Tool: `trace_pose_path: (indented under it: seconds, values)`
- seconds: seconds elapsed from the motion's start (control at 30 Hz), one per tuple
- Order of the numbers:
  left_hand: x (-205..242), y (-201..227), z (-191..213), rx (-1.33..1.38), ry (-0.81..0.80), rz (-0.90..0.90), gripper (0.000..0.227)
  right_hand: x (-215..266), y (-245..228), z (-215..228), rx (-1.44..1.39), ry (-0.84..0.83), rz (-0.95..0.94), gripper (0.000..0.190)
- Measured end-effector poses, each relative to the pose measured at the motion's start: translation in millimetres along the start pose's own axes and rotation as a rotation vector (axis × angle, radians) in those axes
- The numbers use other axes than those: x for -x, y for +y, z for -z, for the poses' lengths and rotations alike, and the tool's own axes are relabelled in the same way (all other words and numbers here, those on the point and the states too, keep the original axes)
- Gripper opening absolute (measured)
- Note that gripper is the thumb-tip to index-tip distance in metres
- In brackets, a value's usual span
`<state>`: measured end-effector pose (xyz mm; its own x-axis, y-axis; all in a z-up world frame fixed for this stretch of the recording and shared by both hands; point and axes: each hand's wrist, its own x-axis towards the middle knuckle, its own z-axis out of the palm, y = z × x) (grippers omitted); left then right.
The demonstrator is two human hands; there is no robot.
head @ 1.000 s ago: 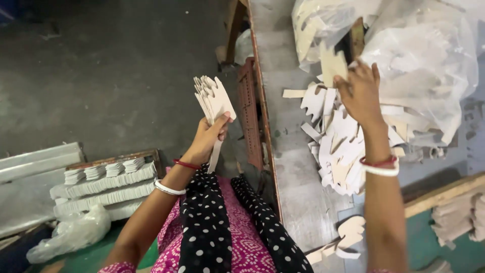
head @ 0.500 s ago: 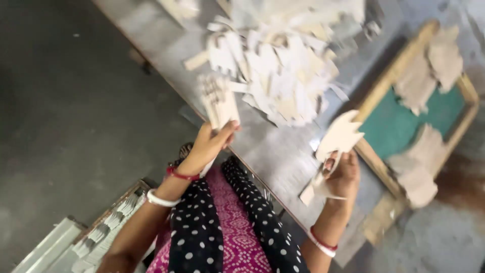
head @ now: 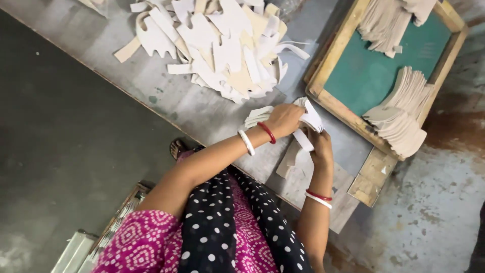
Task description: The person sorts white, irregularly shaped material pieces from a large pile on a metal table. They pick up handfuls of pieces, separate them, and place them into a wooden tray on the right side of the table.
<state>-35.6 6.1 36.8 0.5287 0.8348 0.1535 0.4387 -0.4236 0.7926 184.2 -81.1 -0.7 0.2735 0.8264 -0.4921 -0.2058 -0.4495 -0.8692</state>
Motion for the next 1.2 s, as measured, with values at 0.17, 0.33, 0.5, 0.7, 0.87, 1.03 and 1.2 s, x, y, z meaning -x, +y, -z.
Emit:
trace_pose_path:
  seconds: [0.17, 0.33, 0.5, 0.7, 0.87, 1.03, 1.2]
  values:
    - [-18.0, -19.4, -37.8, 0.005, 0.089, 0.025, 0.020, -8.3, 1.8, -10.0, 0.250, 0.093, -0.017, 0.035]
    - [-27.2, -26.0, -49.4, -0.033, 0.129, 0.038, 0.014, 20.0, -27.9, -20.4, 0.706, 0.125, -0.038, 0.036]
    - [-25.3, -22.9, -49.3, -0.072, 0.096, 0.089, 0.010, 40.5, -55.9, -22.2, 1.088, -0.060, -0.195, 0.050]
    - [-28.5, -26.7, -53.8, 0.015, 0.121, 0.088, 0.016, 30.8, -32.6, -4.0, 1.218, -0.117, -0.159, 0.072]
    - [-33.2, -39.3, -71.0, 0.028, 0.153, 0.121, 0.020, 50.6, -21.4, -17.9, 1.028, -0.093, -0.086, 0.075]
    - [-22.4, -37.8, -76.7, 0.084, 0.201, 0.133, 0.015, 77.4, -24.9, -31.8, 0.917, -0.006, -0.216, 0.067]
    - [-27.4, -40.9, -78.3, 0.014, 0.144, 0.114, 0.014, 96.5, -48.7, -54.1, 0.738, -0.129, 0.087, 0.038]
